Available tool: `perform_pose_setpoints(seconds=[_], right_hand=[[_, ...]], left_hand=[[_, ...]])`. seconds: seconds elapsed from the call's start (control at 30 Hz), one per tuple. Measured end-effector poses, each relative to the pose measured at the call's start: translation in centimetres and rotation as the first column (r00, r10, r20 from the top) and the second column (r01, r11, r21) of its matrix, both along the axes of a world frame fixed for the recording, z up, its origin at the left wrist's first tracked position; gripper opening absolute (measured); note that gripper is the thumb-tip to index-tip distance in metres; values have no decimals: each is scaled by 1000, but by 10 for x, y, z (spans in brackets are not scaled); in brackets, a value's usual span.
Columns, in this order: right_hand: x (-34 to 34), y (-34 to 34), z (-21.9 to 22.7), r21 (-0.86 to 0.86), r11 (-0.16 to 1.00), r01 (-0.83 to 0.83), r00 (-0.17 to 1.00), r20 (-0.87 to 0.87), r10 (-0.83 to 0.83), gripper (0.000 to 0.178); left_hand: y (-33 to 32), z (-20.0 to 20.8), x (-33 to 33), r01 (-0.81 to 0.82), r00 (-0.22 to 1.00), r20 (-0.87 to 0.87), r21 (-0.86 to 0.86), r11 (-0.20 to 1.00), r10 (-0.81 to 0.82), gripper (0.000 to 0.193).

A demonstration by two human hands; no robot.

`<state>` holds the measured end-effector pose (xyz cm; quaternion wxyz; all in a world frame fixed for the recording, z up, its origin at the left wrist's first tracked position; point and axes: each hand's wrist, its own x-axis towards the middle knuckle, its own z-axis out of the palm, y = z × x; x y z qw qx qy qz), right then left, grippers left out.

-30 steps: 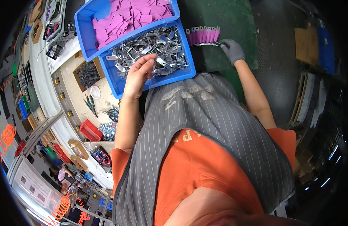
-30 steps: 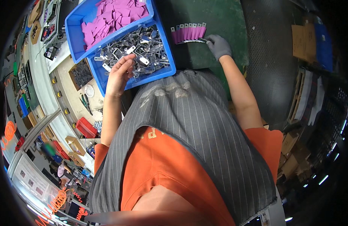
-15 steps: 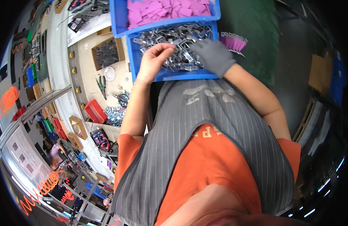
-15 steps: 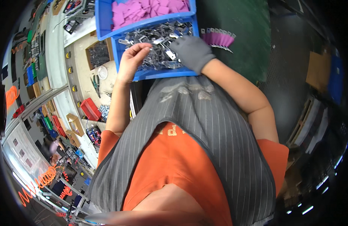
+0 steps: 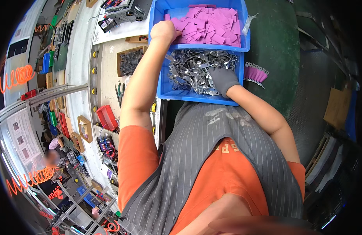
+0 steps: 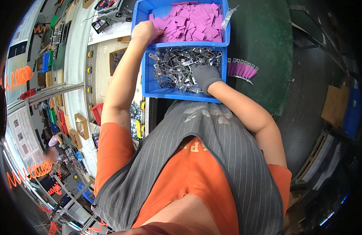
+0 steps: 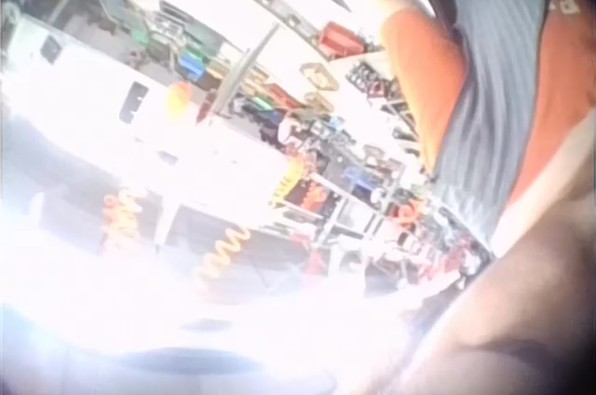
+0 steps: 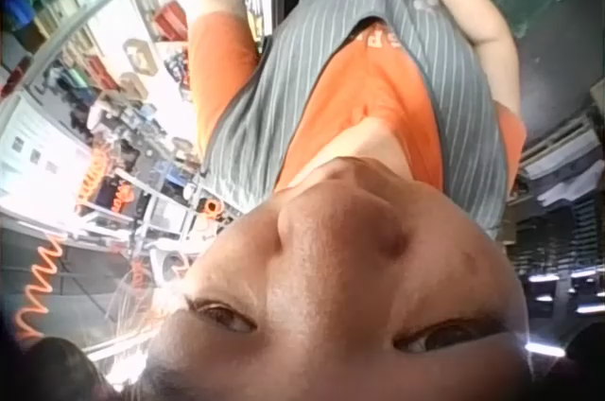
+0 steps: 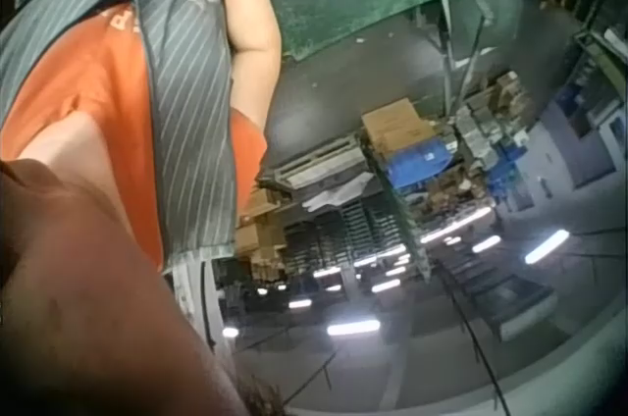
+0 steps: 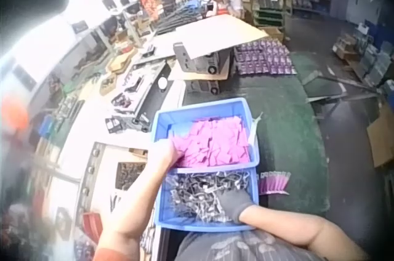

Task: The recorder is assembling small metal brackets with pink clips and placing them in a row on the workbench.

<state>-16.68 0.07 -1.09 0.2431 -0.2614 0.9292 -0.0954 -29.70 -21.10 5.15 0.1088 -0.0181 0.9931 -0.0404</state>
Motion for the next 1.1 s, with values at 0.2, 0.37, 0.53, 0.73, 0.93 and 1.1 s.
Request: perform_pose_setpoints(seconds=[0.2,0.37,0.53,0.73,0.93,1.1], right_hand=[[3,20,9,-364,922,134,991,23,-135,57],[-5,50,26,-619,681,391,891,440,-112,55],[-8,66,66,-663,182,726,671,741,23,34],[1,73,100,-812,-241,532,846,505,169,23],[16,75,111,-927,-208,312,950,307,59,21],[17,77,108,-967,-77,244,969,240,60,23]], left_hand=[[-26,-26,-2,54,998,-18,182,982,-52,27],[-17,16,32,-89,970,-66,798,596,234,23],[5,36,90,-153,968,102,964,219,227,15],[42,33,142,-40,991,20,988,147,134,11],[59,43,154,134,984,-169,917,376,62,16],[62,49,156,211,975,-216,853,478,-44,26]])
